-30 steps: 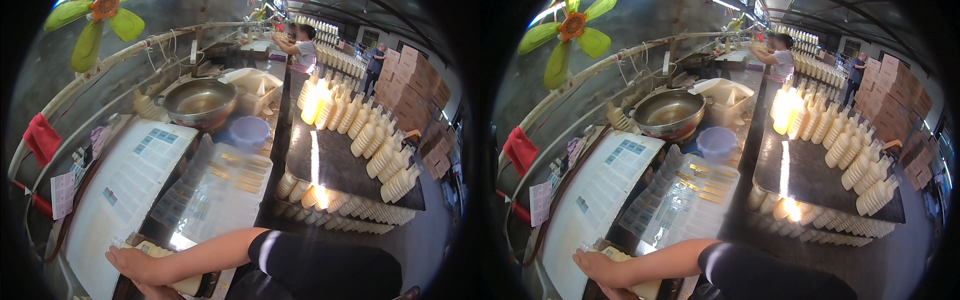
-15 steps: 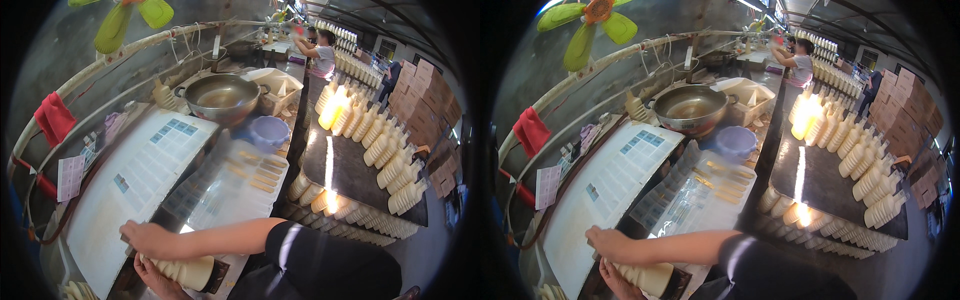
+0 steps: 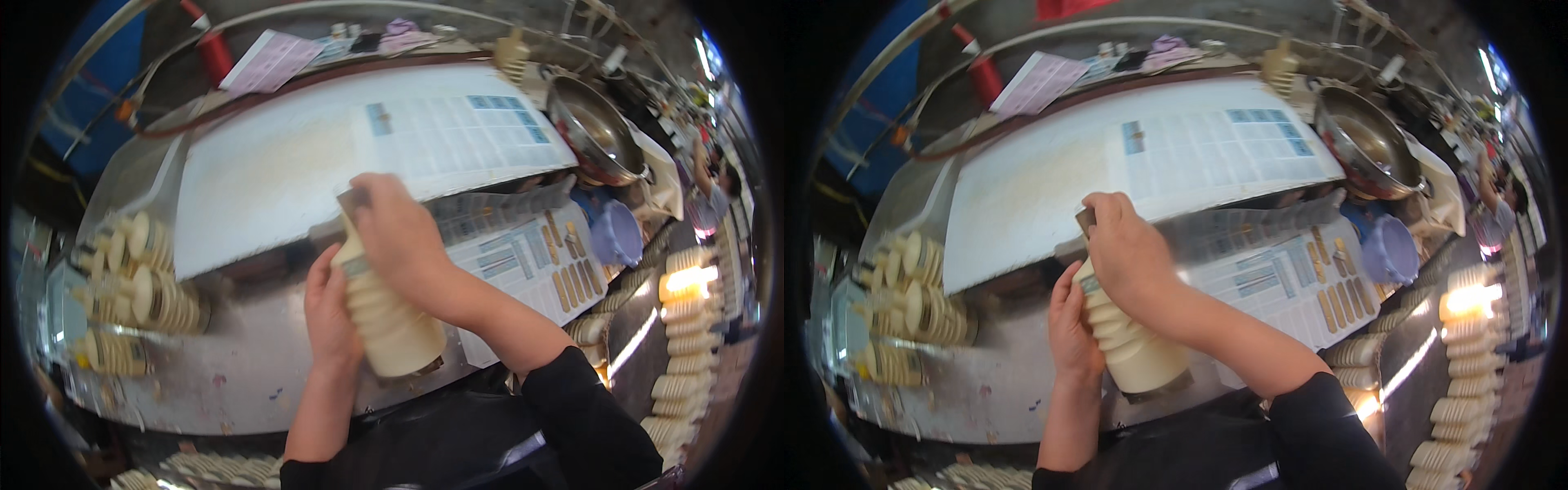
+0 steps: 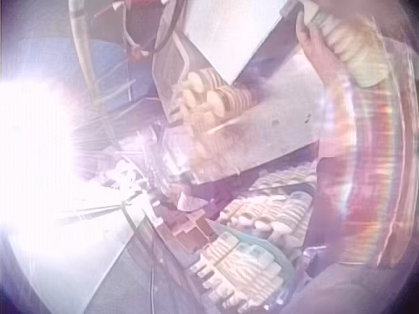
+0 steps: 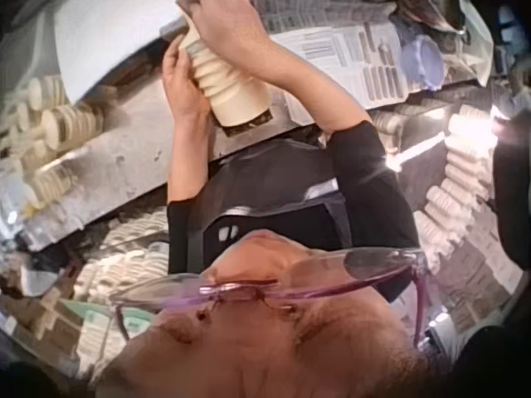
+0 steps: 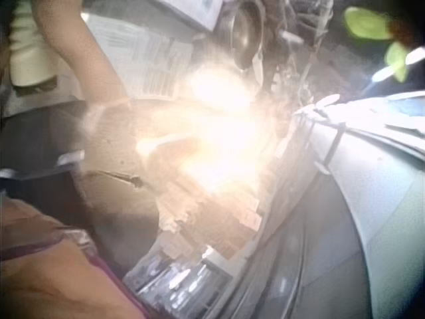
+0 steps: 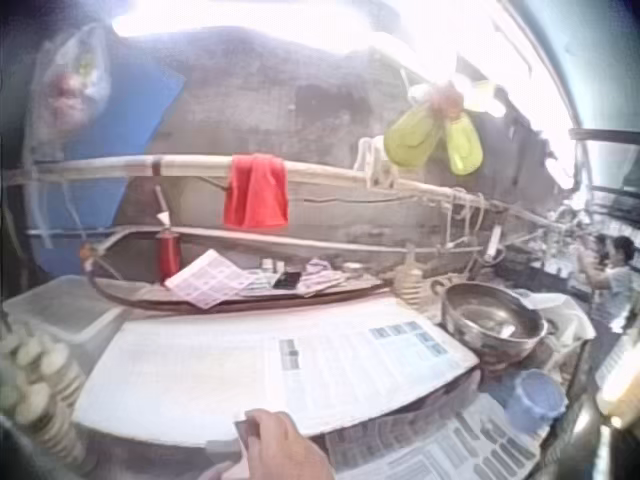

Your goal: The person applies adhesive labels to cream-colored plastic bottles one at a time. They pick up each bottle, smooth a label onto its surface, and place it aside, repeating the process across multiple units.

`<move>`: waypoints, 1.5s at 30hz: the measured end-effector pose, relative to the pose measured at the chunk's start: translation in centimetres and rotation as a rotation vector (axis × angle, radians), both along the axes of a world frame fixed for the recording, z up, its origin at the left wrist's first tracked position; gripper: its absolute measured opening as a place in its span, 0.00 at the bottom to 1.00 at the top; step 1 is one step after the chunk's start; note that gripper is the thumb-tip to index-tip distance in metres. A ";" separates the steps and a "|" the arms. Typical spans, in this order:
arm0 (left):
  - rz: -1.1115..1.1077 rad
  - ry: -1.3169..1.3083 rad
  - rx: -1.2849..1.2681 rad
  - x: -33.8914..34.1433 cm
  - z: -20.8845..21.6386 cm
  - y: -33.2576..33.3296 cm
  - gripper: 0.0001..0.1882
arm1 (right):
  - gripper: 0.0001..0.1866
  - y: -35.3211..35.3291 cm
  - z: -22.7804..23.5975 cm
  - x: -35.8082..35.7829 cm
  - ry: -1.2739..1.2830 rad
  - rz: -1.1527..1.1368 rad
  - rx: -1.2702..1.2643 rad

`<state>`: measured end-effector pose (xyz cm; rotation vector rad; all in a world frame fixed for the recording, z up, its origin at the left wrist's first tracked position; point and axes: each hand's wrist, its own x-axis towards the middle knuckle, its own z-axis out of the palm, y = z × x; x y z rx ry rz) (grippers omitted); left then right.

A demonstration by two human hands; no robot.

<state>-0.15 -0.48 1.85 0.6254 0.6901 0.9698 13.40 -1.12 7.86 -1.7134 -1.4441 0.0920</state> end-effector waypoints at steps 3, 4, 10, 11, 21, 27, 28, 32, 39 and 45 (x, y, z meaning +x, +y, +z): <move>-0.008 -0.028 -0.047 -0.3 0.2 -0.1 0.18 | 0.18 0.2 1.1 -2.2 -0.036 0.062 -0.121; -0.010 -0.034 -0.053 -0.3 0.1 -0.1 0.18 | 0.19 0.4 1.2 -2.8 -0.049 0.081 -0.174; -0.003 0.000 0.009 -0.3 0.4 -0.3 0.23 | 0.15 1.5 -0.5 -3.5 -0.352 0.099 -0.011; -0.010 -0.044 -0.001 -0.2 0.5 -0.3 0.24 | 0.15 1.4 -0.4 -2.6 -0.314 0.114 0.010; -0.075 0.404 0.259 0.9 -0.6 0.0 0.21 | 0.17 -0.6 -5.2 6.1 0.234 0.032 0.044; -0.033 0.474 0.345 0.1 -1.4 0.4 0.24 | 0.19 -1.2 -4.1 7.6 0.322 0.101 0.130; -0.028 0.490 0.365 -0.2 -1.8 0.5 0.24 | 0.19 -1.4 -4.2 8.4 0.413 0.110 0.129; 0.068 0.510 0.322 -0.2 -1.1 -0.1 0.22 | 0.11 -2.9 -4.1 9.9 0.990 0.237 -0.079; -0.039 0.611 0.334 1.2 0.6 -0.5 0.21 | 0.15 -3.5 -4.2 6.6 0.725 0.229 -0.348; -0.066 0.536 0.340 1.0 0.2 -0.3 0.22 | 0.17 -3.2 -5.1 6.6 0.901 0.307 -0.417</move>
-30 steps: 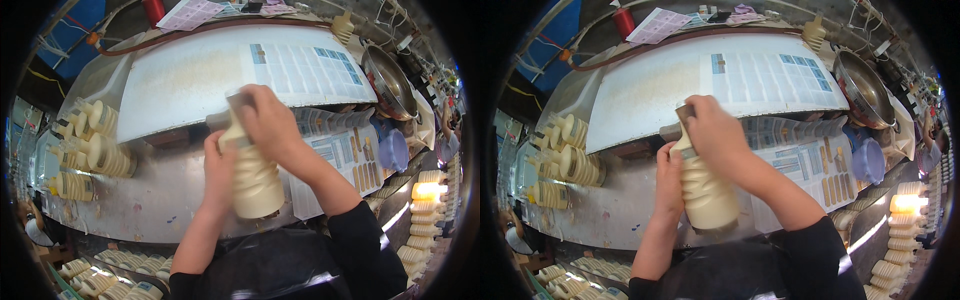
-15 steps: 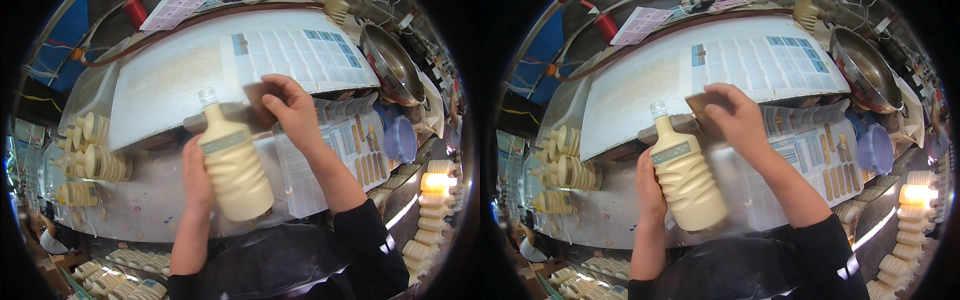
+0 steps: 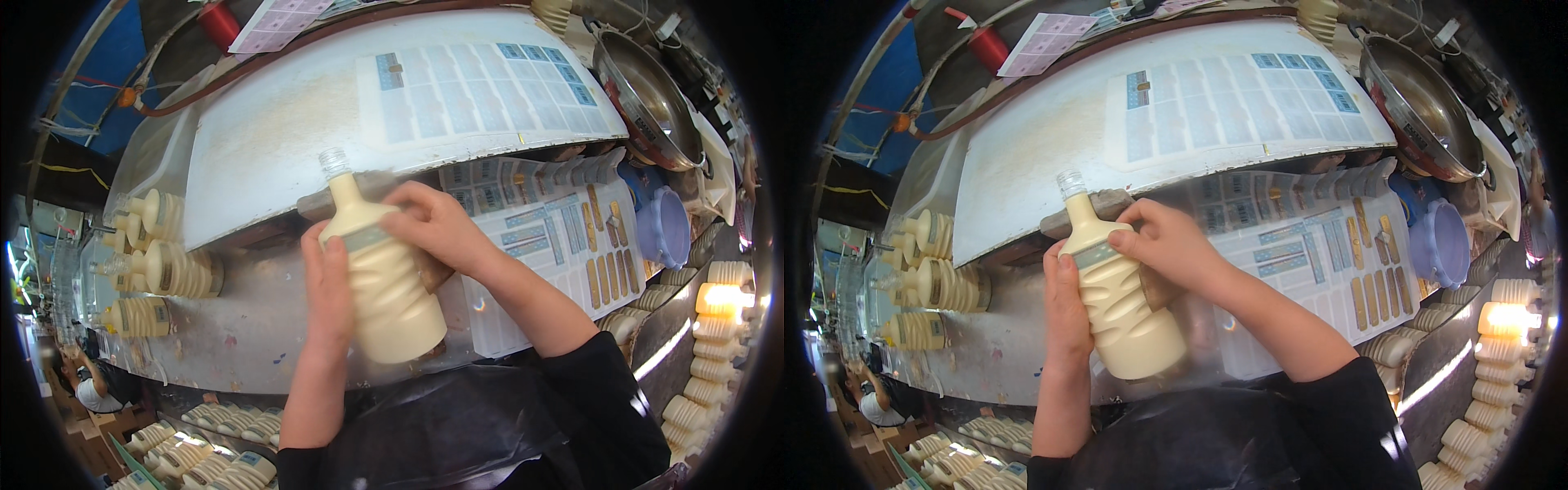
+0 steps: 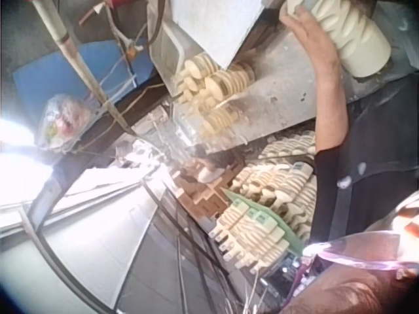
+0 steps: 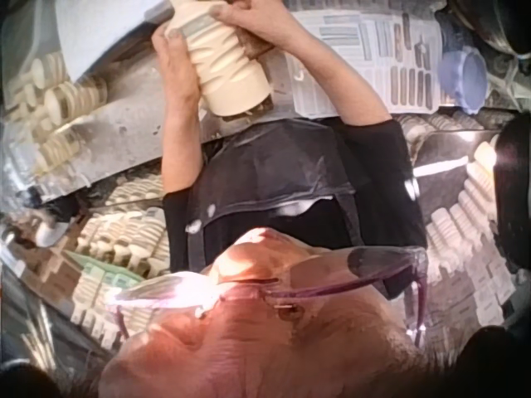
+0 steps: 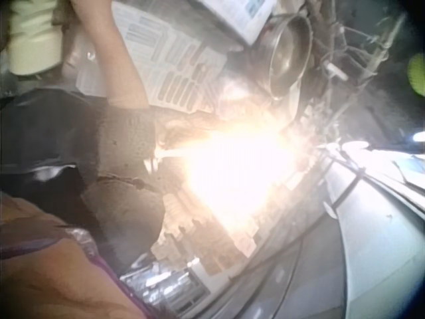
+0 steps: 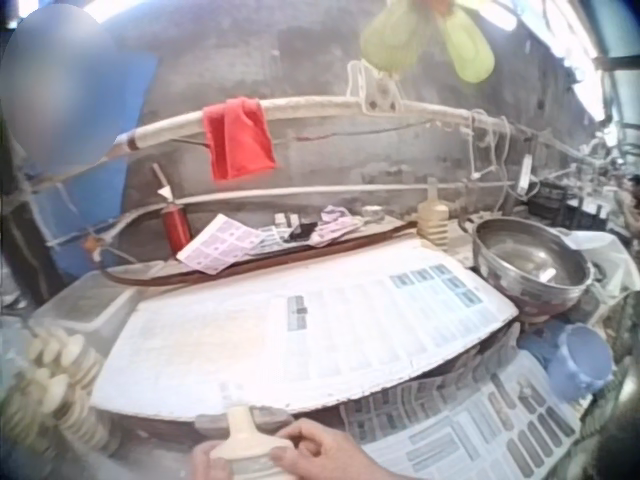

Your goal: The person applies adhesive labels to cream-colored plastic bottles one at a time. They pick up each bottle, smooth a label onto its surface, and place it aside, repeating the process across multiple units.

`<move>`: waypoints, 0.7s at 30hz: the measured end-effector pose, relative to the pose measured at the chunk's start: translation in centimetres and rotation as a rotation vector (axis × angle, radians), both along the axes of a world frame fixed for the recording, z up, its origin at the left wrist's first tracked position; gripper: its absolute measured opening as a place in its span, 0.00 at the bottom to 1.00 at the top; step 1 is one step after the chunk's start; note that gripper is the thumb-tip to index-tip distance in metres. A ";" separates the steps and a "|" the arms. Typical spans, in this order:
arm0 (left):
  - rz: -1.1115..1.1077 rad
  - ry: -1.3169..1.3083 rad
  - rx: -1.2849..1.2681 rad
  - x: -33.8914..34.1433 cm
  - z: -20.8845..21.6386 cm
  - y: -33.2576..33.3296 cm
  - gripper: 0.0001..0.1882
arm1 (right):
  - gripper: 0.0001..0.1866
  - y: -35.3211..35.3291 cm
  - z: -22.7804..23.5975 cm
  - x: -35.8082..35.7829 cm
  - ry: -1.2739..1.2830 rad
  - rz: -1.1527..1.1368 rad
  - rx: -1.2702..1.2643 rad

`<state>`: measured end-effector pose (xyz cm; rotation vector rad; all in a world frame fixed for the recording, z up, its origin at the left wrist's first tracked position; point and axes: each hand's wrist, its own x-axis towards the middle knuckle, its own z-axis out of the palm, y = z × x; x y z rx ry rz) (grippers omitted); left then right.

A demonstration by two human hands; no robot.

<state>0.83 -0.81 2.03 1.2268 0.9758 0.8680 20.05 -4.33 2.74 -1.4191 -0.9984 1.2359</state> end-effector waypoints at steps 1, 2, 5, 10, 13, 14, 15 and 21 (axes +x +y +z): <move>0.003 -0.001 0.000 0.0 0.1 0.0 0.22 | 0.18 0.1 -0.5 0.0 0.055 0.008 0.024; 0.004 -0.002 0.001 0.0 0.2 -0.1 0.22 | 0.18 0.3 -1.2 0.0 0.110 0.016 0.048; 0.014 -0.090 -0.057 -0.1 0.2 -0.1 0.22 | 0.18 0.2 0.1 0.0 0.005 0.047 -0.010; 0.041 -0.135 -0.092 -0.1 0.1 0.1 0.20 | 0.15 -0.1 -0.2 -0.2 -0.056 0.029 0.049; 0.056 -0.066 -0.031 -0.9 -1.3 0.6 0.21 | 0.14 -0.3 -1.1 1.7 -0.145 0.012 0.110; 0.070 -0.030 -0.004 -1.3 -1.3 0.5 0.21 | 0.15 -0.5 1.9 2.6 -0.070 0.030 -0.089; 0.096 0.063 0.088 -1.6 -0.8 0.0 0.22 | 0.14 -0.3 0.9 3.6 0.079 -0.043 0.053; -0.064 0.806 0.703 -1.4 2.2 -5.4 0.42 | 0.16 0.4 4.2 -1.2 -0.190 -0.238 0.342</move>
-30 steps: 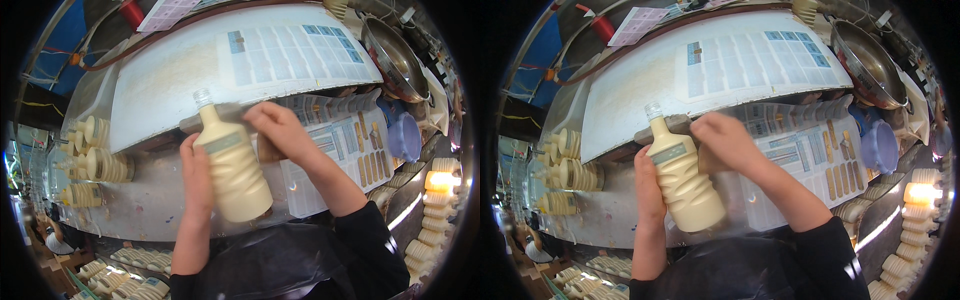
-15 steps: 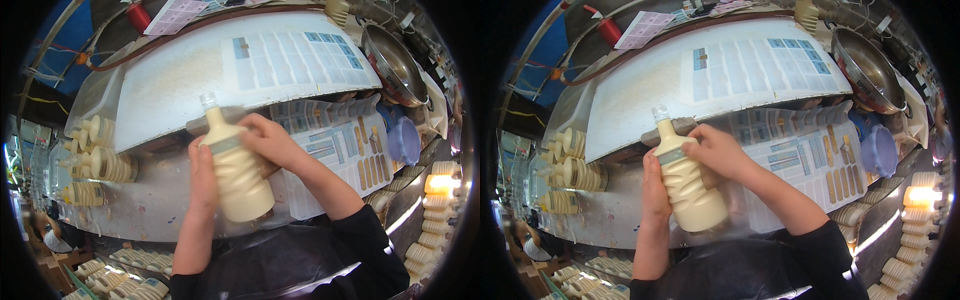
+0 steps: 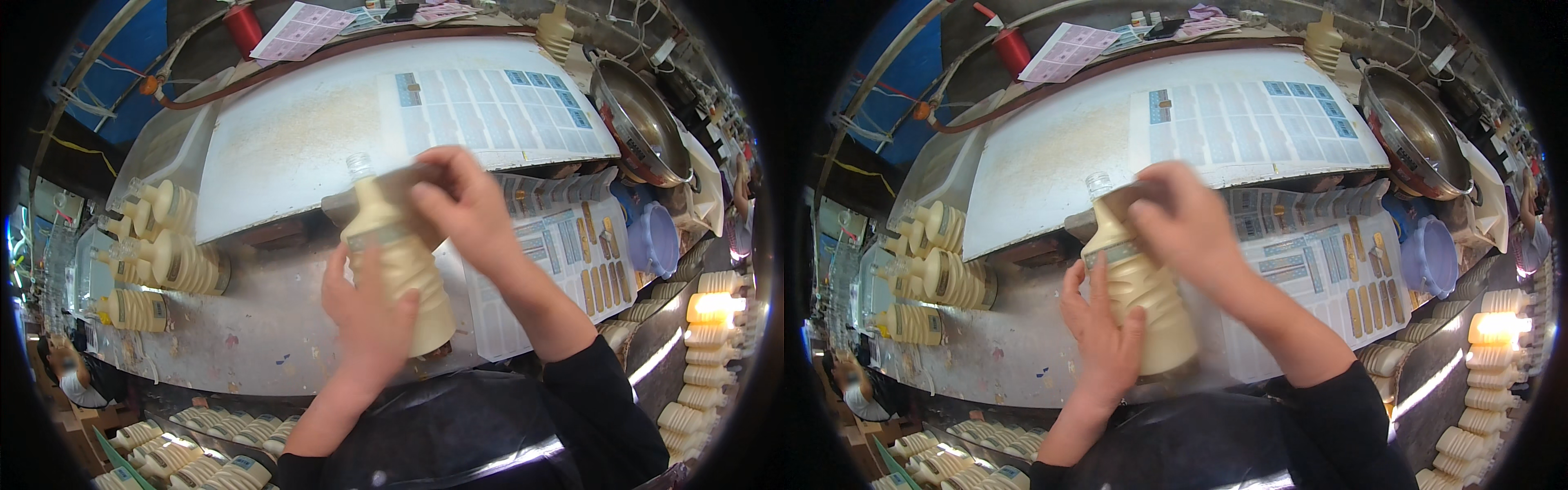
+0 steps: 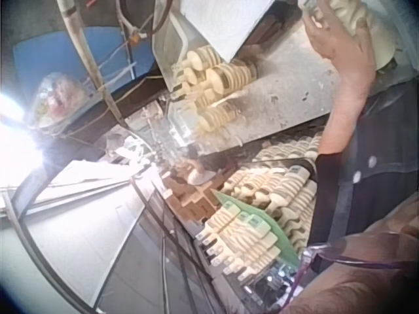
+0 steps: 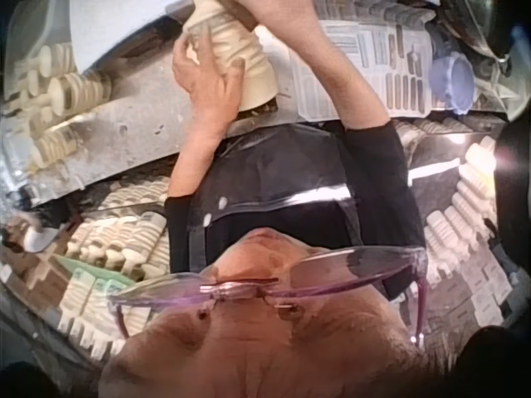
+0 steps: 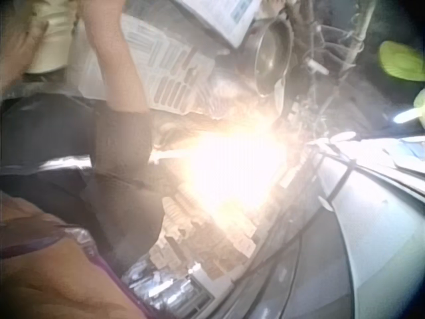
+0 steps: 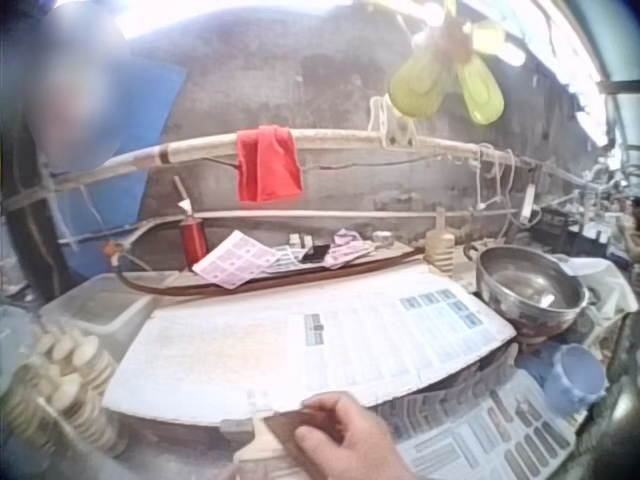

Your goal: The person applies adhesive labels to cream-colored plastic bottles one at a time. They pick up each bottle, smooth a label onto its surface, and place it aside, repeating the process across multiple units.

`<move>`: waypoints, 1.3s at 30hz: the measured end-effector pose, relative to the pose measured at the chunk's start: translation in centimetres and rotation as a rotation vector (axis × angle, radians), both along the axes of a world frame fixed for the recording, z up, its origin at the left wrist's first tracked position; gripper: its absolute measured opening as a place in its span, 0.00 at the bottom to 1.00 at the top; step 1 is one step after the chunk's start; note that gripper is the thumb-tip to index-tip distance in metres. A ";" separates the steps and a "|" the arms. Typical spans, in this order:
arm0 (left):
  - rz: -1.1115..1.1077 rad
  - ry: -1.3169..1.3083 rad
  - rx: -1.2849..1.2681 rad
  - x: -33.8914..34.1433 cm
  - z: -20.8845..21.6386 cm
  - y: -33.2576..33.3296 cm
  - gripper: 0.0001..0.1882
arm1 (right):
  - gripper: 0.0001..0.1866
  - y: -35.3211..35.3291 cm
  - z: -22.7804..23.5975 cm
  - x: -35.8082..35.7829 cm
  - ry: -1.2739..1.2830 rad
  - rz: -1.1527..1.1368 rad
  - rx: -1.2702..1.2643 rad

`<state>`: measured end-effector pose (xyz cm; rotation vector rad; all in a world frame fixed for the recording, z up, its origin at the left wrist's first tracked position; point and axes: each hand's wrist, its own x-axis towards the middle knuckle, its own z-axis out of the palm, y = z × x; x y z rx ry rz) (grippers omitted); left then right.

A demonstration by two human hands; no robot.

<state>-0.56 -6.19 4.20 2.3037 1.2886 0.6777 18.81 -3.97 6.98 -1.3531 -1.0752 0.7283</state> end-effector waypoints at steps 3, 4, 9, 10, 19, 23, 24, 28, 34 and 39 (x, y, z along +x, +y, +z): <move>0.014 0.049 -0.004 0.4 -0.2 -0.1 0.43 | 0.17 -0.2 -0.4 -3.0 -0.498 -0.029 0.104; 0.016 0.073 -0.017 0.1 -0.4 0.0 0.46 | 0.16 -0.2 -1.1 -3.0 -0.537 -0.077 0.082; 0.028 -0.141 -0.081 -0.1 -1.6 0.6 0.52 | 0.17 -0.7 -4.9 -0.2 -0.404 -0.270 0.016; 0.014 -0.205 -0.106 -0.1 -1.9 0.8 0.54 | 0.17 -1.1 -4.9 0.0 -0.376 -0.257 -0.003; 0.092 -0.347 -0.137 0.5 -2.4 1.1 0.54 | 0.12 -3.2 -1.2 -3.8 -0.949 0.040 0.643; 0.026 -0.031 -0.160 0.2 -4.3 1.5 0.30 | 0.08 -1.7 0.6 -7.3 -1.110 0.070 0.455; 0.065 -0.089 -0.016 -0.2 -7.9 1.3 0.28 | 0.08 -1.2 0.3 -8.7 -1.197 0.119 0.394; 0.014 -0.280 -0.042 -1.5 -10.0 1.2 0.27 | 0.04 0.2 -0.4 -11.8 -1.427 0.243 0.303; 0.028 -0.172 -0.044 -0.7 -3.5 0.9 0.48 | 0.15 -1.8 0.9 -3.9 -0.760 -0.062 0.045; 0.011 -0.260 -0.100 0.0 -3.9 1.0 0.55 | 0.15 -3.2 -3.9 5.2 -0.305 -0.236 -0.043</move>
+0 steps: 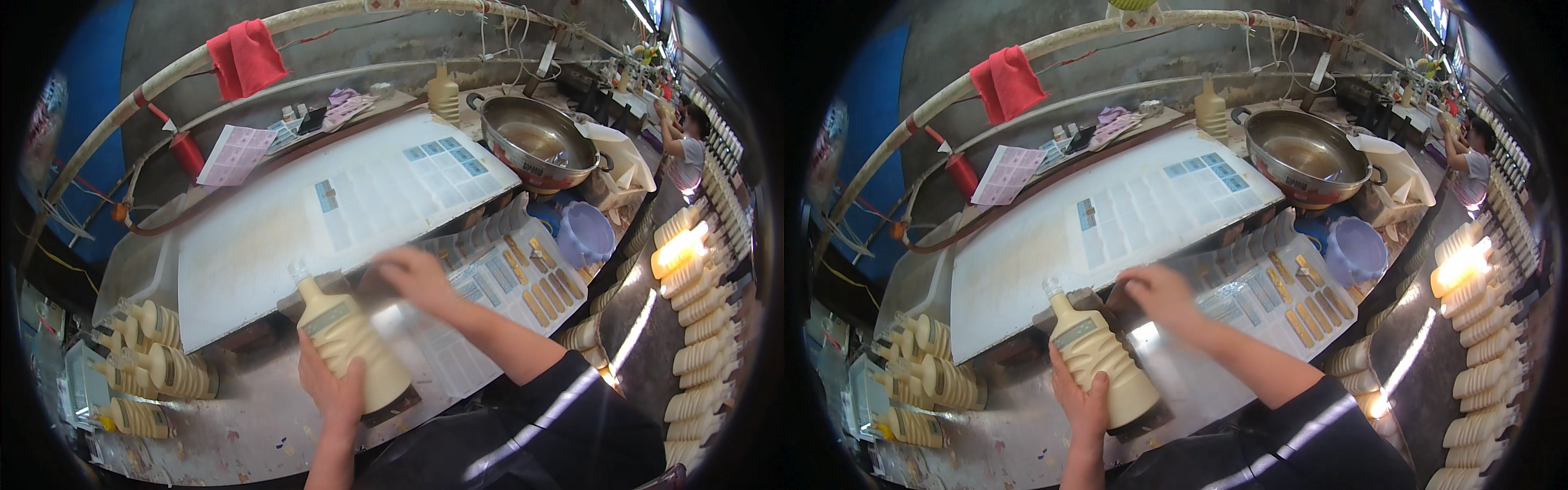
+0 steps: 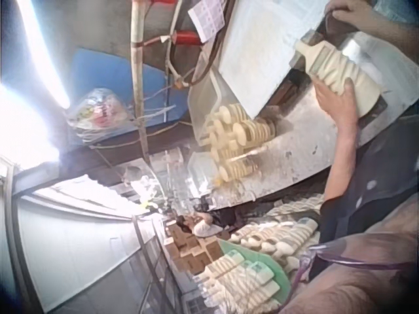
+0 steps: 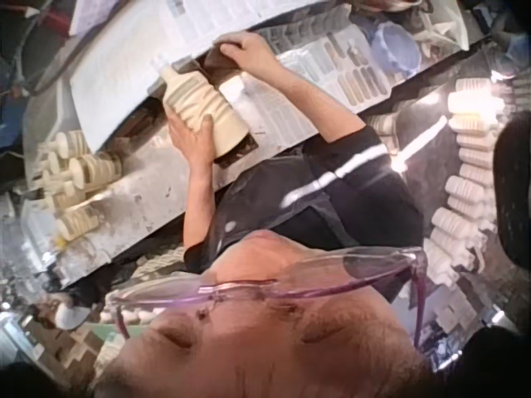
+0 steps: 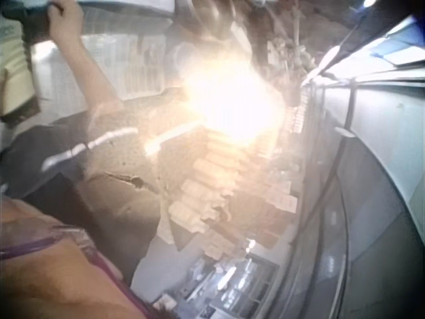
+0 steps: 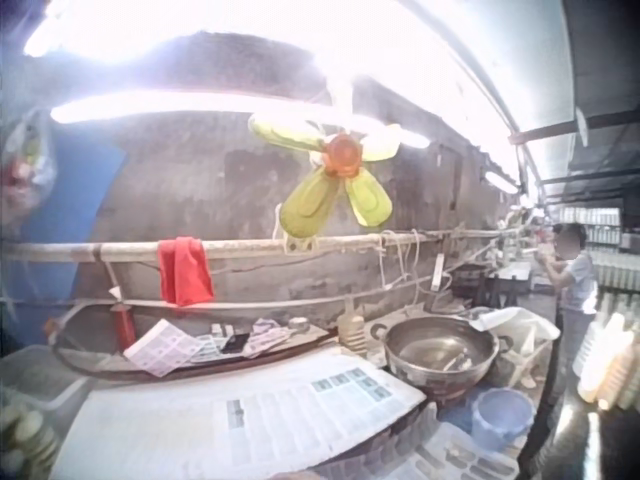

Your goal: The person applies adhesive labels to cream-colored plastic bottles one at a time. They pick up each bottle, smooth a label onto its surface, and place it aside, repeating the process across multiple units.

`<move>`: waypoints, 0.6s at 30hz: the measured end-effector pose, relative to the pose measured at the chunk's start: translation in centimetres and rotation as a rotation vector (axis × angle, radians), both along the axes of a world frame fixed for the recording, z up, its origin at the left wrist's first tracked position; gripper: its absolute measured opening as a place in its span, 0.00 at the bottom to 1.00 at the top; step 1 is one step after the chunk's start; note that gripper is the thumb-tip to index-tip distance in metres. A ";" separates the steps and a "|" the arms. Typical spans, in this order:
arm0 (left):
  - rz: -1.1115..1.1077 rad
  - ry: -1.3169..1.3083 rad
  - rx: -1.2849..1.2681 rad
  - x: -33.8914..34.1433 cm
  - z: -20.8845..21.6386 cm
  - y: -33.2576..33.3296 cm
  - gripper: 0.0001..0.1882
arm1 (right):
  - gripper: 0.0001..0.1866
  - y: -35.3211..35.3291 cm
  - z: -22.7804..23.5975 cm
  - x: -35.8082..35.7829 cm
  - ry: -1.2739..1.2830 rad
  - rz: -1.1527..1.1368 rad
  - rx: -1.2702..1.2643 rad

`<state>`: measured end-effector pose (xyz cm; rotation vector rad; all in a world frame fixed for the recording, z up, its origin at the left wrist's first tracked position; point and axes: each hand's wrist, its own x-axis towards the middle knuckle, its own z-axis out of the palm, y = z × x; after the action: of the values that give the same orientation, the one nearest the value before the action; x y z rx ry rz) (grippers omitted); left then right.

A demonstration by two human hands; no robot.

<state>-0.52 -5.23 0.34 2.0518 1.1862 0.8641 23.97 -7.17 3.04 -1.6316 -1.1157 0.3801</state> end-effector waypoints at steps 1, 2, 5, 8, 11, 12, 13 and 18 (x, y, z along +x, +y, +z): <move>0.024 -0.033 -0.052 -0.3 0.0 -0.1 0.54 | 0.15 0.5 0.6 1.6 0.066 -0.015 -0.031; 0.043 -0.073 -0.108 -0.5 0.0 -0.3 0.54 | 0.16 1.2 1.6 3.5 0.124 -0.035 -0.067; 0.051 -0.212 -0.193 -1.0 0.2 -1.0 0.53 | 0.19 4.2 3.8 8.5 -0.171 -0.157 -0.340; 0.012 -0.322 -0.249 -0.1 0.7 -1.3 0.53 | 0.15 6.7 3.4 13.7 -0.624 -0.315 -0.206; 0.021 -0.372 -0.309 0.0 0.8 -1.4 0.53 | 0.14 11.2 1.9 17.8 -0.753 -0.346 -0.417; 0.022 -0.392 -0.333 -0.1 0.9 -1.5 0.53 | 0.13 12.1 1.7 18.9 -0.788 -0.301 -0.492; 0.019 -0.400 -0.337 0.0 0.9 -1.5 0.53 | 0.13 12.2 1.6 20.4 -0.826 -0.264 -0.571; 0.032 -0.417 -0.351 -0.5 0.4 -1.8 0.54 | 0.10 8.4 2.2 19.8 -0.903 -0.041 -0.705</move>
<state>-1.00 -7.03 0.75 1.4871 1.0516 0.9631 43.72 1.25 5.28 -2.5710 -1.7194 -0.0391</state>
